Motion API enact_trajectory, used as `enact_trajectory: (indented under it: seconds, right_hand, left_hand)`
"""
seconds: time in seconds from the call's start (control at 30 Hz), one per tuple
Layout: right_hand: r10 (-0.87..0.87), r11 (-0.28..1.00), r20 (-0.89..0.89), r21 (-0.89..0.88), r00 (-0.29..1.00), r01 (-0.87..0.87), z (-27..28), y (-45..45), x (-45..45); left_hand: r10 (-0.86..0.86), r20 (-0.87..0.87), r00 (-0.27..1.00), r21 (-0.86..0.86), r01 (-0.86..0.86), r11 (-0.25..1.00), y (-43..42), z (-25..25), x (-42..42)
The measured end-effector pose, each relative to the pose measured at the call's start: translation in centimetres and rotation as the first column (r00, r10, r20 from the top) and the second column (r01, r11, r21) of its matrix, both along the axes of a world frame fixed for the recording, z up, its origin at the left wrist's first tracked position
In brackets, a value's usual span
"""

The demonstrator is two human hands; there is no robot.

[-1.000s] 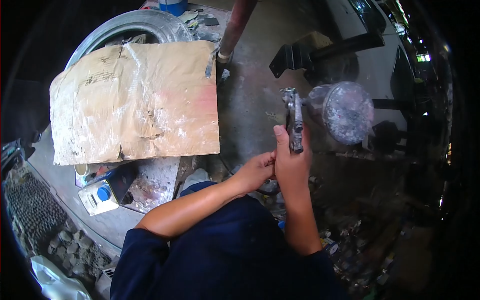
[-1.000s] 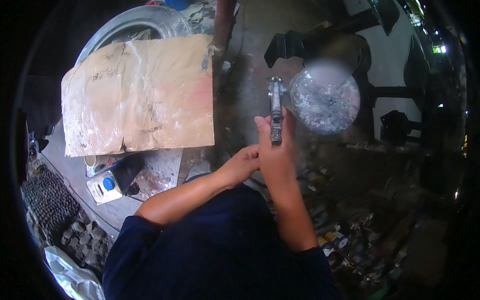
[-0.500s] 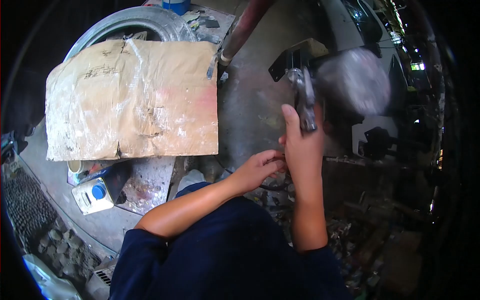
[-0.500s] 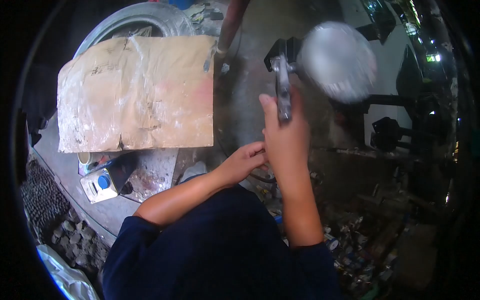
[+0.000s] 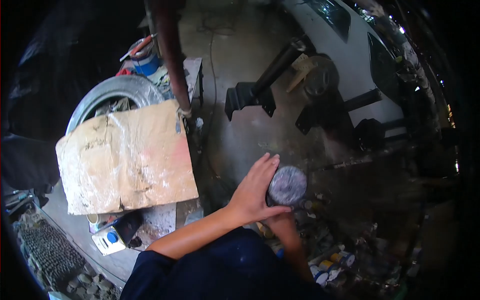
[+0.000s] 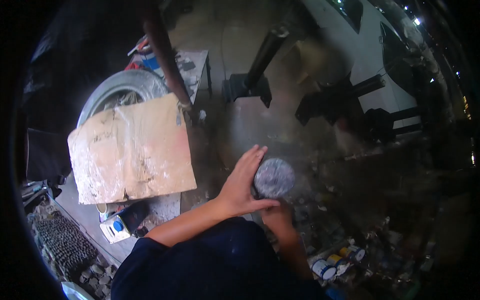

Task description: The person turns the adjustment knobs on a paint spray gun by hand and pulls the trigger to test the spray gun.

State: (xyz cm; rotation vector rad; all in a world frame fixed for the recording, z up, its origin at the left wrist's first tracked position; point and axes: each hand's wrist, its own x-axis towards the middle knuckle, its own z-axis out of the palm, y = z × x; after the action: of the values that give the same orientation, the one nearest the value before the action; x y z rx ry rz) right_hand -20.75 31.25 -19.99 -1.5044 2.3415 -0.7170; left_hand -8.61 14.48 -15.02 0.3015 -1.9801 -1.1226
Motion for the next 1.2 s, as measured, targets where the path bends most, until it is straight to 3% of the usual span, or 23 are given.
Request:
enact_trajectory:
  seconds: [0.07,0.17,0.3,0.4,0.5,0.6,0.7,0.8,0.83,0.93,1.0,1.1,1.2]
  right_hand:
    - [-0.043,0.982,0.099,-0.182,0.994,0.06,-0.7,-0.1,0.1]
    - [0.022,0.954,0.248,-0.295,0.968,0.054,-3.2,-1.0,-2.1]
    - [0.071,0.877,0.322,-0.472,0.944,0.095,-6.2,-4.0,-6.3]
    - [0.102,0.862,0.136,-0.507,0.985,-0.02,-11.5,-2.7,-10.6]
    - [0.252,0.866,0.101,-0.467,0.962,-0.178,-16.1,-1.5,-14.7]
    - [0.274,0.809,-0.003,-0.54,0.962,-0.233,-18.1,-2.2,-17.4]
    - [0.311,0.787,-0.009,-0.558,0.95,-0.263,-19.5,-3.7,-19.1]
    - [0.381,0.766,-0.012,-0.556,0.925,-0.323,-20.6,-5.9,-20.2]
    - [0.396,0.732,-0.064,-0.581,0.916,-0.357,-22.5,-6.5,-20.6]
    - [0.398,0.695,-0.099,-0.616,0.912,-0.371,-27.0,-7.7,-21.2]
    - [0.376,0.68,-0.119,-0.638,0.919,-0.361,-30.1,-7.8,-21.6]
    - [0.317,0.624,-0.141,-0.714,0.938,-0.318,-32.9,-8.2,-21.5]
    - [0.18,0.599,-0.177,-0.761,0.968,-0.251,-33.7,-8.4,-21.2]
  left_hand:
    - [-0.036,0.049,0.998,0.064,0.033,0.997,-0.1,-0.3,-2.3]
    - [-0.123,0.122,0.985,0.204,0.097,0.974,-0.1,-1.8,-5.4]
    - [-0.131,0.019,0.991,-0.016,0.131,0.991,-0.5,-5.3,-10.0]
    - [-0.152,0.043,0.987,0.09,0.148,0.985,-0.7,-7.9,-12.9]
    - [-0.142,-0.06,0.988,0.221,0.152,0.963,-0.7,-12.0,-15.5]
    - [-0.094,-0.16,0.983,0.382,0.149,0.912,-0.7,-14.4,-17.2]
    - [-0.064,-0.289,0.955,0.321,0.16,0.933,-1.7,-17.5,-18.2]
    - [-0.002,-0.352,0.936,0.419,0.159,0.894,-2.7,-20.2,-18.1]
    - [-0.038,-0.341,0.939,0.405,0.183,0.896,-3.3,-21.6,-17.9]
    - [-0.09,-0.233,0.968,0.098,0.116,0.988,-6.3,-24.5,-17.6]
    - [-0.114,-0.37,0.922,-0.039,0.108,0.993,-7.6,-27.8,-18.3]
    - [0.034,-0.583,0.811,0.179,0.088,0.98,-7.6,-32.1,-19.4]
    - [0.337,-0.312,0.888,0.478,-0.16,0.864,-6.0,-39.9,-20.2]
